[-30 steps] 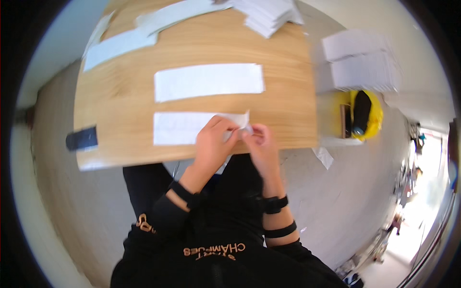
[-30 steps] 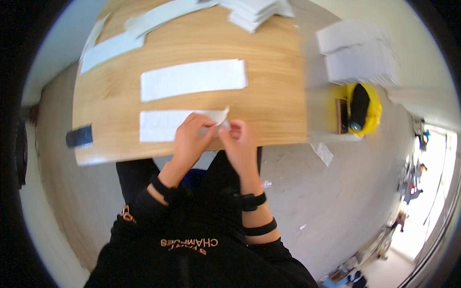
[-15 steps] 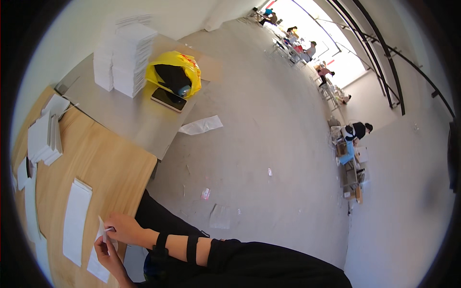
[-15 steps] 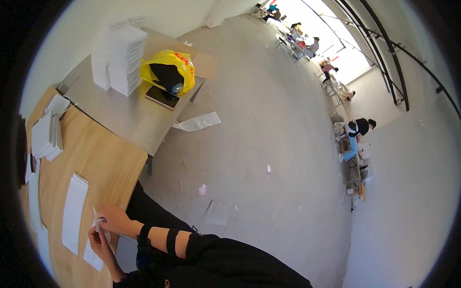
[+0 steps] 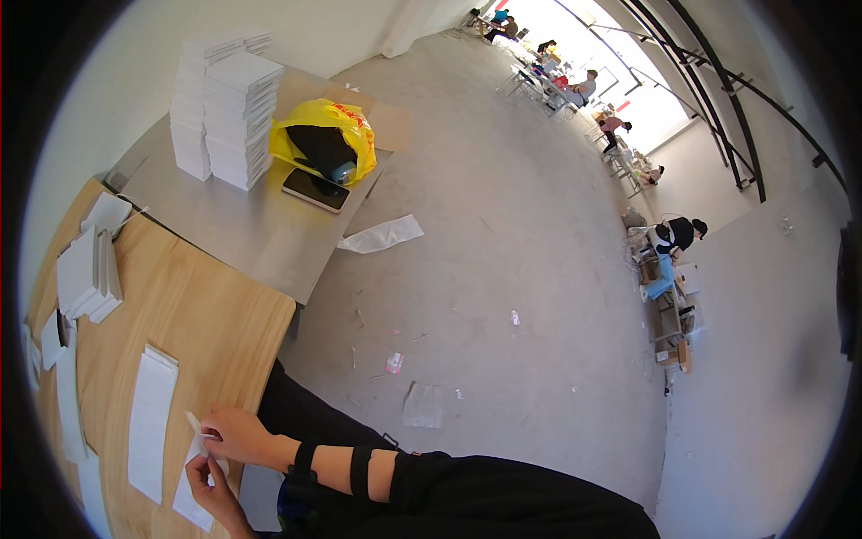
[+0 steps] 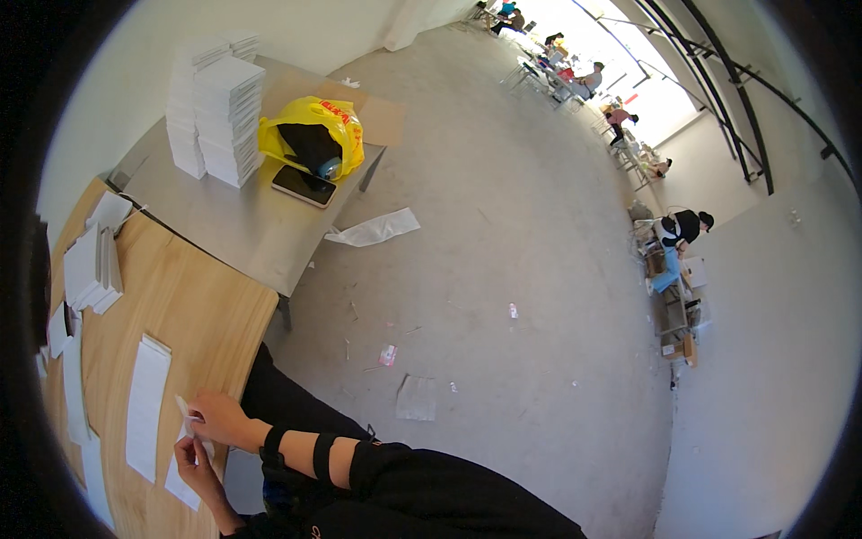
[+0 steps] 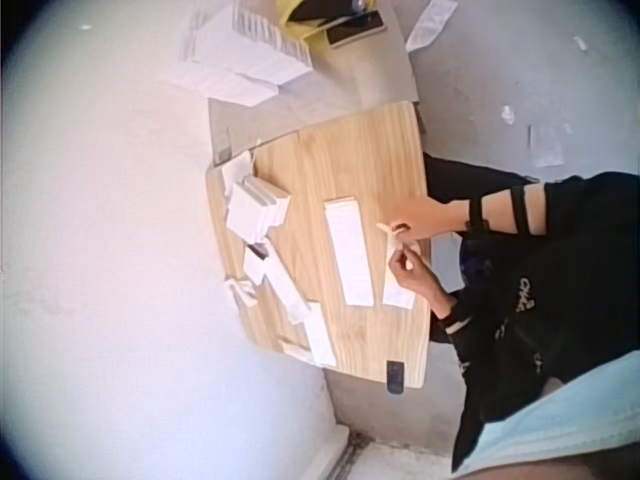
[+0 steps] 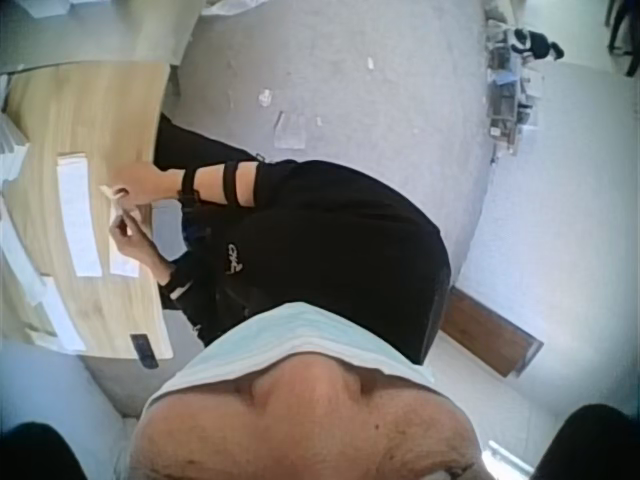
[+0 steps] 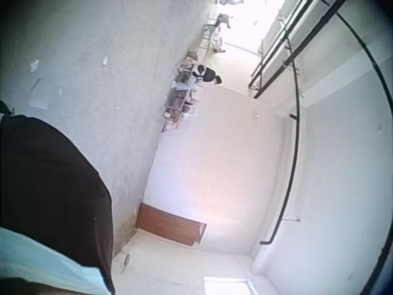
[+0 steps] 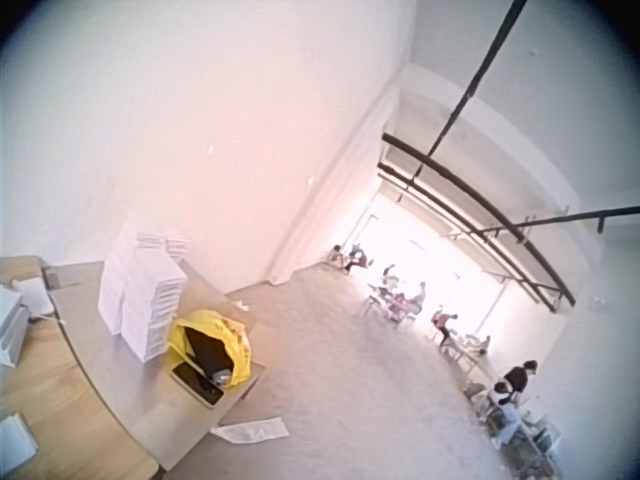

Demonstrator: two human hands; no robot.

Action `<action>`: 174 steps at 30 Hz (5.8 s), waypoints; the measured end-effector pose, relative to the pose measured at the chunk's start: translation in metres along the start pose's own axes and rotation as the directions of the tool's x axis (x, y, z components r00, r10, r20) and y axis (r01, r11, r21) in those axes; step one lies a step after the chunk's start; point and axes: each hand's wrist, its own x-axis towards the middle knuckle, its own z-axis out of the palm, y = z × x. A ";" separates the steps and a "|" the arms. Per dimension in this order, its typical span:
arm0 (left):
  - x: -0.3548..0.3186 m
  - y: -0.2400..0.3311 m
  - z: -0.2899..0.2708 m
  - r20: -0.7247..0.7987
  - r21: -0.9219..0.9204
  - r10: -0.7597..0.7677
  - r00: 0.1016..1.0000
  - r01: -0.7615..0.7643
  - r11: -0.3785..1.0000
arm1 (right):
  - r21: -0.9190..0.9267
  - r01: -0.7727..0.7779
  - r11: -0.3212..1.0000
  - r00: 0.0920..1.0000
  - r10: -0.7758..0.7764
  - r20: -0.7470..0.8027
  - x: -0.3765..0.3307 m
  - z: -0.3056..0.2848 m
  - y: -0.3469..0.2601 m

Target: Folding white paper strips and placing them into small white cardboard boxes.

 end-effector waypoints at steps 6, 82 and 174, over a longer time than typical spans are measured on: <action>-0.008 -0.008 -0.014 -0.057 0.018 -0.007 0.998 0.008 1.000 | 0.045 -0.012 0.999 1.000 0.013 -0.017 -0.003 0.022 0.007; -0.105 -0.047 -0.156 -0.596 -0.730 -0.576 0.560 -0.077 0.679 | -0.218 0.271 0.937 0.920 -0.185 0.346 0.039 0.004 0.017; -0.083 0.007 -0.070 0.086 0.739 -0.112 0.990 0.012 0.674 | -0.265 -0.194 0.944 0.981 0.191 -0.040 0.074 -0.096 0.072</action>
